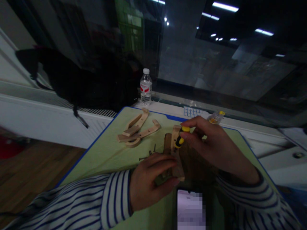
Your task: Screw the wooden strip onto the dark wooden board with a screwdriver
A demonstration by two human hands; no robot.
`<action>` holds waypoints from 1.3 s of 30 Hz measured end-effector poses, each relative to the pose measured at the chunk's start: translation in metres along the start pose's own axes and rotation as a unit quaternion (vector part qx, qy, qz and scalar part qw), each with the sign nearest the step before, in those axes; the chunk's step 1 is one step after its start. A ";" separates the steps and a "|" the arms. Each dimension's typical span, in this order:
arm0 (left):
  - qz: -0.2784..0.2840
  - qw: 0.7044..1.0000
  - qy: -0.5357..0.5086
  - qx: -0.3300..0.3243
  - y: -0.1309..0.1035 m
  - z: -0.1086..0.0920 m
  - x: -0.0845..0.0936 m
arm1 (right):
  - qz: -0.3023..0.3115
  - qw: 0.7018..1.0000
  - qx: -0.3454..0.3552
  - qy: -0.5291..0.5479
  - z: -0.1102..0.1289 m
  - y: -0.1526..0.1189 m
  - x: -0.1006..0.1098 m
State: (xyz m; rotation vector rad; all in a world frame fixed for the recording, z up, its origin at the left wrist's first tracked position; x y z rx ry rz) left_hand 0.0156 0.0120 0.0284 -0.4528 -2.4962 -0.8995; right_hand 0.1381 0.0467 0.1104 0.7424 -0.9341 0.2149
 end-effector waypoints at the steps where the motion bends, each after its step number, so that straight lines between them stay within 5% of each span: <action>1: -0.002 1.000 0.001 0.000 0.000 0.000 0.000 | -0.003 1.000 0.003 0.001 0.000 0.000 0.000; 12: -0.001 1.000 -0.010 -0.005 0.001 -0.002 0.001 | -0.010 0.998 0.047 0.038 0.008 0.002 -0.002; 39: 0.003 1.000 -0.002 0.000 0.000 0.001 0.001 | 0.010 0.999 -0.005 0.030 0.001 0.000 -0.001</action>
Point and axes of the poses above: each hand's wrist, its own y-axis towards the middle knuckle, its own x-axis out of the back of the hand, z = x × y, the point moved 9 cm from there along y, towards the middle knuckle, and after that the axes turned 11 degrees about x, right-handed, at the moved point
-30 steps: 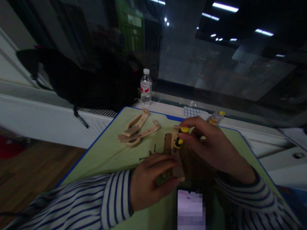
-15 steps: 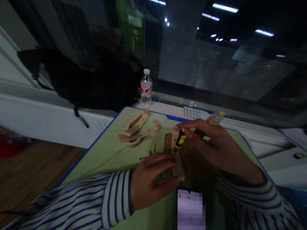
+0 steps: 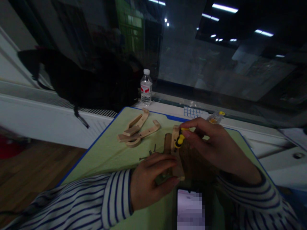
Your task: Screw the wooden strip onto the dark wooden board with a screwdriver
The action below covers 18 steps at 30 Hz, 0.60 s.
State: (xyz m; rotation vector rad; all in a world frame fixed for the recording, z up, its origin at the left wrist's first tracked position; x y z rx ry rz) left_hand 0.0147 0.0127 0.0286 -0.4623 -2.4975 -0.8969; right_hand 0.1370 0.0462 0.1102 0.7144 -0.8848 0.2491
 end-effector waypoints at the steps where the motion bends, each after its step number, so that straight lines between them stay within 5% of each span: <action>1: 0.002 1.000 0.000 0.000 0.000 0.000 0.000 | -0.002 1.000 0.000 0.001 0.000 0.000 0.000; 18: -0.003 1.000 0.009 -0.002 0.001 -0.002 0.001 | -0.025 0.999 0.044 -0.002 0.010 0.004 0.000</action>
Point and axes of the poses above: each hand's wrist, its own y-axis towards the middle knuckle, its own x-axis out of the back of the hand, z = x × y, the point moved 9 cm from there along y, towards the middle knuckle, and after that the axes turned 11 degrees about x, right-handed, at the moved point
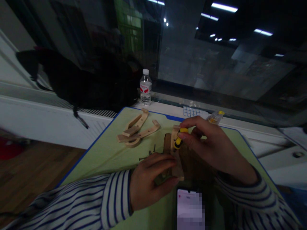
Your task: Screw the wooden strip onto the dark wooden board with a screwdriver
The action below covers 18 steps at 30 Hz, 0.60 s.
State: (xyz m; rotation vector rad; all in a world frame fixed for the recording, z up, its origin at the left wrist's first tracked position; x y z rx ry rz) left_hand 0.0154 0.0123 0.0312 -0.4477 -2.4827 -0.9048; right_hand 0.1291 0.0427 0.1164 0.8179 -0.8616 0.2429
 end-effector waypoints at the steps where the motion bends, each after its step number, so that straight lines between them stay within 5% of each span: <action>1: -0.001 1.000 -0.001 0.001 0.000 0.000 0.000 | 0.002 1.000 0.011 0.005 0.002 0.000 -0.001; 18: 0.000 1.000 -0.007 0.000 -0.001 0.001 -0.001 | 0.032 0.999 -0.011 0.018 -0.003 -0.003 0.004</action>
Point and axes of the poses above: each hand's wrist, its own y-axis towards the middle knuckle, its own x-axis out of the back of the hand, z = x × y, the point moved 9 cm from there along y, towards the middle knuckle, and after that the axes turned 11 degrees about x, right-handed, at the moved point
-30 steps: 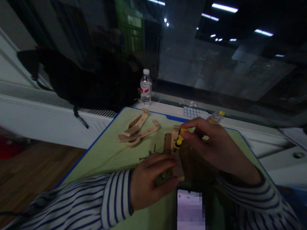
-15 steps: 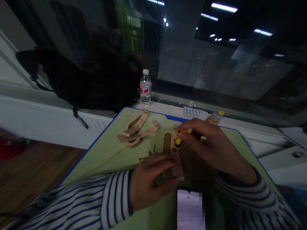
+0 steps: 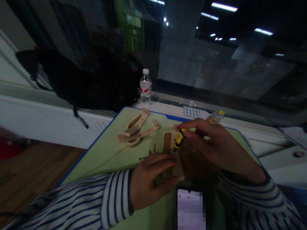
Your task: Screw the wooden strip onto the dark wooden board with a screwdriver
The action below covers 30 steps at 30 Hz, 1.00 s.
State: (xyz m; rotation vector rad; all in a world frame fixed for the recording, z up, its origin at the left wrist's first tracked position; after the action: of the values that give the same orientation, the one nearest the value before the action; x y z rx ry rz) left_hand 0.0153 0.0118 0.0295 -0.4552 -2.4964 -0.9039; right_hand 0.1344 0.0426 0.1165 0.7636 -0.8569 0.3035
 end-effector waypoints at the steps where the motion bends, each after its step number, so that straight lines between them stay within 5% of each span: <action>1: 0.003 1.000 0.001 0.001 0.000 0.000 -0.001 | -0.002 1.000 0.001 -0.002 0.000 0.000 0.000; 24: -0.003 0.999 -0.046 0.016 0.004 0.007 0.003 | -0.024 0.999 -0.023 -0.020 -0.008 0.001 0.002; 30: -0.058 0.981 -0.051 0.176 0.029 0.036 0.014 | -0.027 0.999 -0.032 0.027 -0.014 0.001 -0.003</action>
State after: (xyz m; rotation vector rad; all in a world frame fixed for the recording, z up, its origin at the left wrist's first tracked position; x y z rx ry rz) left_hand 0.0053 0.0589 0.0268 -0.2446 -2.7251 -0.4709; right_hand 0.1397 0.0531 0.1084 0.7157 -0.7900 0.2460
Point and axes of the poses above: each hand's wrist, its own y-axis towards the middle knuckle, its own x-axis out of the back of the hand, z = x × y, the point moved 9 cm from there along y, towards the middle knuckle, and after that the axes turned 11 degrees about x, right-handed, at the moved point
